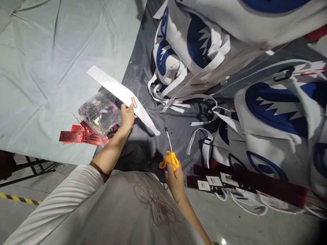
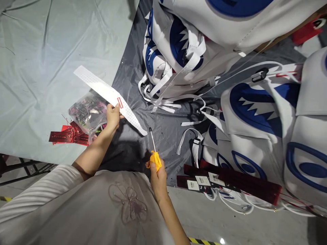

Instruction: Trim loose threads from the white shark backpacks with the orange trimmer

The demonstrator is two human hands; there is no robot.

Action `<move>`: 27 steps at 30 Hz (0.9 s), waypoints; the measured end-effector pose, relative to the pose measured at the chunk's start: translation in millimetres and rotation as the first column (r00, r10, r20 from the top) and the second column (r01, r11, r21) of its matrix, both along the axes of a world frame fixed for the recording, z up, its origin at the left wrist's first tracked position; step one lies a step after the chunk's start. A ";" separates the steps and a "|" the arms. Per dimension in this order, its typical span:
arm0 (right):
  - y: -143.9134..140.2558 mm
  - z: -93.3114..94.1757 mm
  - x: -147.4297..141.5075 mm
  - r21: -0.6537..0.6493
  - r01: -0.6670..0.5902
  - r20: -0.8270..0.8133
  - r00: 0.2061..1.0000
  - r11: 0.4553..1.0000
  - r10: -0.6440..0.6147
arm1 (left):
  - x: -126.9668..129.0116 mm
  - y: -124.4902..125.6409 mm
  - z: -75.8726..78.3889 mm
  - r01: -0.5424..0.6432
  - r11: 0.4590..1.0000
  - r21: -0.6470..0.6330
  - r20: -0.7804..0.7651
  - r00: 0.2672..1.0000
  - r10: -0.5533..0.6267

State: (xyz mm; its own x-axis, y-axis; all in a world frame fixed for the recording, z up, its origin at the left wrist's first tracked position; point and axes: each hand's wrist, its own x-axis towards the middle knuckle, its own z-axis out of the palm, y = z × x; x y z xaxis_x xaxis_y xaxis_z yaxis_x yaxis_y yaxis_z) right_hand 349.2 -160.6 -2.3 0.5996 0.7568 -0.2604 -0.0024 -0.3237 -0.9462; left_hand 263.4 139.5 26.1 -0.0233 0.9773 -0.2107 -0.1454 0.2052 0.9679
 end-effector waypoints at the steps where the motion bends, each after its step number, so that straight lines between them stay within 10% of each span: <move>1: 0.0 -0.8 -0.2 -0.005 -0.003 0.005 1.000 1.000 0.003 | 0.1 -0.6 -0.3 0.010 1.000 0.004 -0.001 1.000 -0.010; 27: 18.6 15.3 -11.3 -0.248 -0.197 0.239 0.937 0.949 0.256 | -8.2 -14.1 -5.9 0.271 0.956 0.110 0.231 0.929 -0.289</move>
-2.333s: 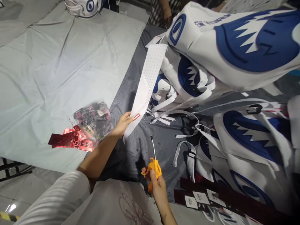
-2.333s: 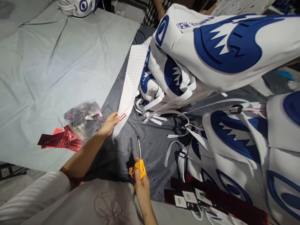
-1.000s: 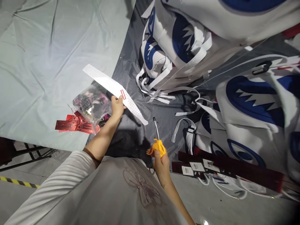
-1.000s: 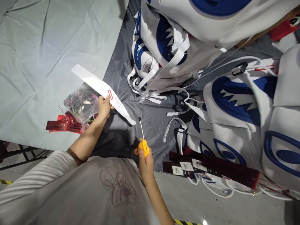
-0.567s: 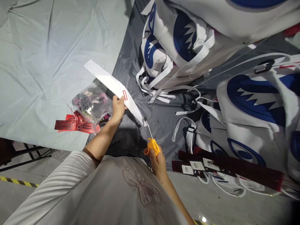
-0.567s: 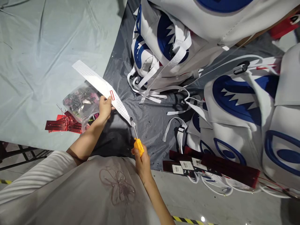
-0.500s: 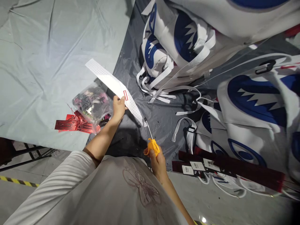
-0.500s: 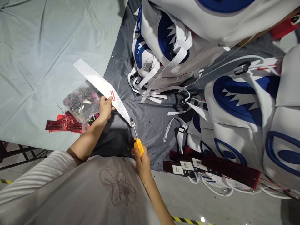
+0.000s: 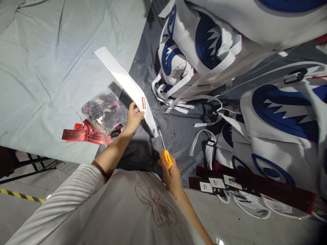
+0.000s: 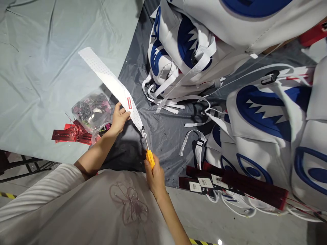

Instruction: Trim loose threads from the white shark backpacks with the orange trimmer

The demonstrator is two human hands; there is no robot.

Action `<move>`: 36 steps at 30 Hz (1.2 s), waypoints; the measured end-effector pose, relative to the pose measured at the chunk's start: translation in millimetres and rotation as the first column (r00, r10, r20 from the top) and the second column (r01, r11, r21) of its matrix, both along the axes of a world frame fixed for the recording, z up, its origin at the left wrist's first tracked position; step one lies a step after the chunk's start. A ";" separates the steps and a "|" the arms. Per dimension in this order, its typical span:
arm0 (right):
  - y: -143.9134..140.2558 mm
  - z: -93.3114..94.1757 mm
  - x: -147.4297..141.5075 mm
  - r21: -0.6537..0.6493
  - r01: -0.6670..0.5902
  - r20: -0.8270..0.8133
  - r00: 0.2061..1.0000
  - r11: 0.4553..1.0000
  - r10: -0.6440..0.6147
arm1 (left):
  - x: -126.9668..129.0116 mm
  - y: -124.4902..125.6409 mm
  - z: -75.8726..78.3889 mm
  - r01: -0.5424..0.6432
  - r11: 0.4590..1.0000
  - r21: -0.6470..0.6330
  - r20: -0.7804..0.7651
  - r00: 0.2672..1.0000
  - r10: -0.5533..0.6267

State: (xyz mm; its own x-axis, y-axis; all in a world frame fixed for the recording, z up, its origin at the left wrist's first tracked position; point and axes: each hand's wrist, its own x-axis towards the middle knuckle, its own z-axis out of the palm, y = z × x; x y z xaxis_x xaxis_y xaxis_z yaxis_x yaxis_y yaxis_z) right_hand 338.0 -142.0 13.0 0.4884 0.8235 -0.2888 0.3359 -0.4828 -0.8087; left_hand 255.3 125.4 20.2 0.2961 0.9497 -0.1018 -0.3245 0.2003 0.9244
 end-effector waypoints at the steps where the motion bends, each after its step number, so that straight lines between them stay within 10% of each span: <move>1: 2.7 3.8 0.2 -0.012 -0.010 0.023 1.000 1.000 0.010 | -0.5 -0.7 -1.0 0.019 1.000 0.015 0.010 1.000 -0.019; 19: 18.3 26.1 -3.6 -0.244 -0.100 0.322 0.930 0.965 0.178 | 2.1 -13.9 -35.7 0.328 0.936 0.129 -0.054 0.945 -0.323; 36: -30.1 36.0 2.1 -0.306 0.029 0.423 0.900 0.952 0.109 | 21.2 -68.7 -37.3 0.476 0.879 0.012 -0.125 0.873 -0.471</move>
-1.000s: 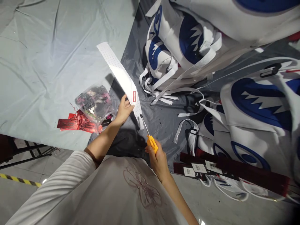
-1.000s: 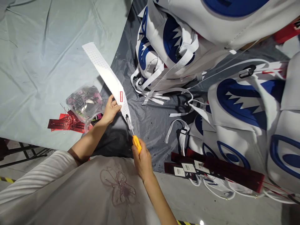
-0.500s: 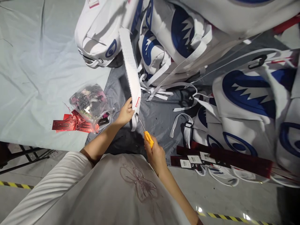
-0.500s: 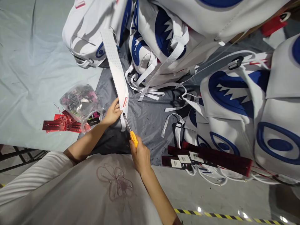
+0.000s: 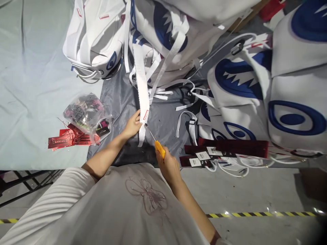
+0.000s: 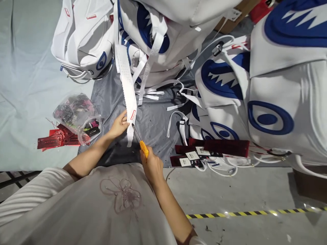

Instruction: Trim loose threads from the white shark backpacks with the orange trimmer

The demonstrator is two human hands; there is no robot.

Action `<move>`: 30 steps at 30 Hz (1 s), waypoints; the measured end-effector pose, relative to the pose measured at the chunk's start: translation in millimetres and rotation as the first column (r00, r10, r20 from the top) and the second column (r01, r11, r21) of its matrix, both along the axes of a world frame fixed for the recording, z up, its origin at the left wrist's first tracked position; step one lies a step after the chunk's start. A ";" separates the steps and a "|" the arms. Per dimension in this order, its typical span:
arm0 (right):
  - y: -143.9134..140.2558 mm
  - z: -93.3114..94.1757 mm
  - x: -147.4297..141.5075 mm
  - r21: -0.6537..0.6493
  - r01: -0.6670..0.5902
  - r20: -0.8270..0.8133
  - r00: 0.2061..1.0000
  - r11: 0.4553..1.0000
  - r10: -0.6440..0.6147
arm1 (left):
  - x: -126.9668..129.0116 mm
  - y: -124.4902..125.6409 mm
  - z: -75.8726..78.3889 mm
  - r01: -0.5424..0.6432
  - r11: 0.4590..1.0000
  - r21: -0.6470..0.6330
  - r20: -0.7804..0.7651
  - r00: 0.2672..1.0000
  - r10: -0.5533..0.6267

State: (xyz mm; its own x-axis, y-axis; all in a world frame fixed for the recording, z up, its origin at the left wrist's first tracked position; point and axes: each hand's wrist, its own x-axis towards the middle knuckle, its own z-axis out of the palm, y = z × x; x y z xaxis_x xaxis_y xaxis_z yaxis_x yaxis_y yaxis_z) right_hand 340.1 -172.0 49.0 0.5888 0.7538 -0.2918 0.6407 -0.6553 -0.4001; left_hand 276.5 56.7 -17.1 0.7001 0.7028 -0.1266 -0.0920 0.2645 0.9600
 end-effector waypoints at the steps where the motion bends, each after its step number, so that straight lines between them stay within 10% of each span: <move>1: -4.4 -0.4 0.5 0.013 0.014 -0.006 1.000 1.000 -0.013 | -0.1 -0.9 -0.2 0.017 1.000 -0.015 -0.001 1.000 -0.017; 30: -86.5 -19.0 11.0 0.088 0.164 -0.246 0.959 0.983 -0.138 | 6.6 -64.1 20.3 0.286 0.948 -0.141 -0.058 0.953 -0.296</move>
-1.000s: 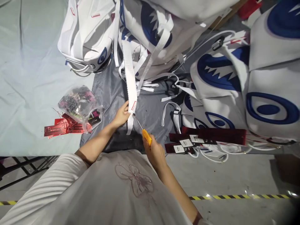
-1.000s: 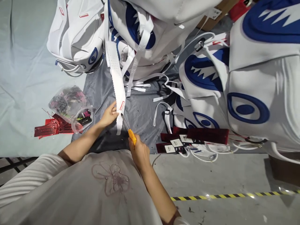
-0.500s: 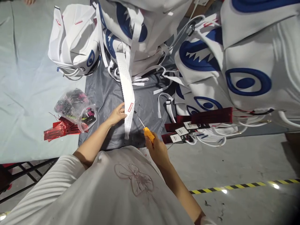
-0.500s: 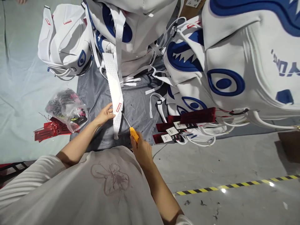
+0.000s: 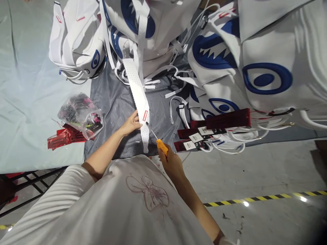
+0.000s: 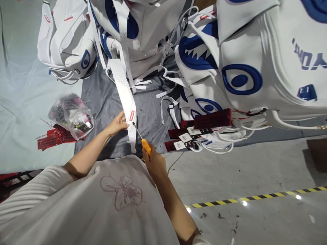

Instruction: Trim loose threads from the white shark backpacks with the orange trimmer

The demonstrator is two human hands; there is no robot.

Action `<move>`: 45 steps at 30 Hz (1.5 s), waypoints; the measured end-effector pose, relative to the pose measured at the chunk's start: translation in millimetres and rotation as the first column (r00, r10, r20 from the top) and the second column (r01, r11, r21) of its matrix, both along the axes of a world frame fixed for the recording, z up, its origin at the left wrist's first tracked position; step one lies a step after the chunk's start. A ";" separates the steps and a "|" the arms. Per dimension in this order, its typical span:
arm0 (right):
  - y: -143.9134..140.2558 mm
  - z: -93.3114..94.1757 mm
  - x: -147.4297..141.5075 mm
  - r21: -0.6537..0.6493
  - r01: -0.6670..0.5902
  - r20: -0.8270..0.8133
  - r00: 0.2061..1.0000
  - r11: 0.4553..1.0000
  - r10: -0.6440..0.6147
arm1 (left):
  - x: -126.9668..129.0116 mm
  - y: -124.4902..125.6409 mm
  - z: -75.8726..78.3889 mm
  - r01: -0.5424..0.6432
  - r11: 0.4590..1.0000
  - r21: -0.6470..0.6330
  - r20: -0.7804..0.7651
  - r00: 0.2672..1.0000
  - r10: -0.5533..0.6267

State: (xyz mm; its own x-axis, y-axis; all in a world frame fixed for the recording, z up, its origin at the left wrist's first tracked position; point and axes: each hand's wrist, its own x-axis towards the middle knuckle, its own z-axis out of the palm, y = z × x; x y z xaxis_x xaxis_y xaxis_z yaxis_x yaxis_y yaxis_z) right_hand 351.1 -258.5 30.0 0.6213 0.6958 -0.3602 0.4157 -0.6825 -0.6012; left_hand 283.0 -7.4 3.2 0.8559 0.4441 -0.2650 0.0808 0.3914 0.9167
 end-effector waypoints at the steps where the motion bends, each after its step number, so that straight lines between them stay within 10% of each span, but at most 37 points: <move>1: -1.2 -0.2 0.1 -0.003 0.000 -0.014 1.000 1.000 0.000 | 0.7 -0.1 -0.3 -0.007 1.000 -0.002 0.006 1.000 0.007; 18: -13.9 -3.5 7.8 -0.046 -0.042 -0.054 0.998 0.998 0.040 | 18.0 -4.2 2.1 -0.212 0.977 0.036 -0.104 0.971 0.215; 27: -19.1 0.3 6.5 -0.033 -0.026 -0.028 0.999 0.999 0.025 | 26.7 -9.2 6.3 -0.532 0.837 0.131 -0.064 0.838 0.543; 45: 3.0 5.0 6.3 0.336 0.050 -0.056 0.998 0.940 -0.033 | 12.1 4.6 51.4 -0.684 0.662 -0.307 0.275 0.602 0.750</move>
State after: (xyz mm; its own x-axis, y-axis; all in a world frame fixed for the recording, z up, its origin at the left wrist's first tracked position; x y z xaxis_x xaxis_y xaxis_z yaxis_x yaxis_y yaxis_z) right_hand 357.4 -255.5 35.0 0.6402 0.7555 -0.1391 0.3559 -0.4522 -0.8178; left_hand 295.1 -2.8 54.6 0.3207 0.9364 -0.1426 -0.5969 0.3167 0.7372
